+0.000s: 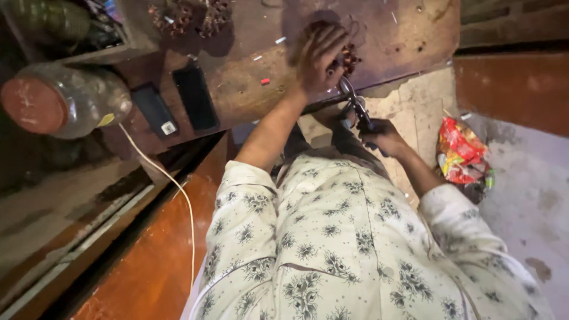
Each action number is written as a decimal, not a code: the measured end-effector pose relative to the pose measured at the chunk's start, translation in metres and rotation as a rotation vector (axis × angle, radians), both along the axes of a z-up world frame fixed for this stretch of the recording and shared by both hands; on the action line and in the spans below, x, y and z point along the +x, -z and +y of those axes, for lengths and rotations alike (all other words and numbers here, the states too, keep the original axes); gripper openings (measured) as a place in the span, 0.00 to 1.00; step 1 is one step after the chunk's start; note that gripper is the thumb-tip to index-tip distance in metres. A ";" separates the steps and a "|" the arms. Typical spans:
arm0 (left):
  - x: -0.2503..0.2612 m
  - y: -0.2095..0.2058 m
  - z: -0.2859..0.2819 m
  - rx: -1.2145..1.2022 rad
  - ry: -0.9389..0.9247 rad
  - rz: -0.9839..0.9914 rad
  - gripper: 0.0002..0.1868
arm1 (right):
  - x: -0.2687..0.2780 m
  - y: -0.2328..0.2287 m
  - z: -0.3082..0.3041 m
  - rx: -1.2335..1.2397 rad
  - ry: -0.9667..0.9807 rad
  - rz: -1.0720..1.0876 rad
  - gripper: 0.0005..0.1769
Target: The person uses pliers to cut wires from a circular copper coil assembly on a workbench. They repeatedly reposition the coil and cut individual wire segments, leaving cut pieces on the table.
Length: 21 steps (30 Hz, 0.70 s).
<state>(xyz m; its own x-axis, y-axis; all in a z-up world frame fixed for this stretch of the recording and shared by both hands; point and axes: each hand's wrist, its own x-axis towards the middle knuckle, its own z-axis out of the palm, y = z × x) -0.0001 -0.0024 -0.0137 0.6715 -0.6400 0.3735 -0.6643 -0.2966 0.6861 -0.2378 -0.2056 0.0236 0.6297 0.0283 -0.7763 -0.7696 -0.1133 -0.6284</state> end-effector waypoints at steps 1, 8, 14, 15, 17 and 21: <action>0.001 0.000 0.007 0.005 0.001 -0.032 0.36 | 0.003 -0.001 0.007 -0.005 0.001 0.042 0.15; -0.001 0.009 0.001 0.047 0.013 -0.113 0.35 | 0.008 -0.002 -0.003 0.010 -0.038 0.174 0.12; -0.005 0.013 0.002 0.030 -0.004 -0.145 0.33 | -0.011 0.016 0.022 -0.561 -0.211 -0.082 0.15; -0.006 0.012 0.001 0.008 0.021 -0.140 0.33 | -0.016 0.014 0.025 -0.586 -0.214 -0.120 0.15; -0.001 0.008 0.000 -0.037 0.060 -0.145 0.34 | -0.015 0.008 0.025 -0.641 -0.224 -0.212 0.17; -0.001 0.000 0.002 0.023 0.071 -0.125 0.34 | -0.008 -0.015 0.017 -0.329 -0.154 -0.023 0.18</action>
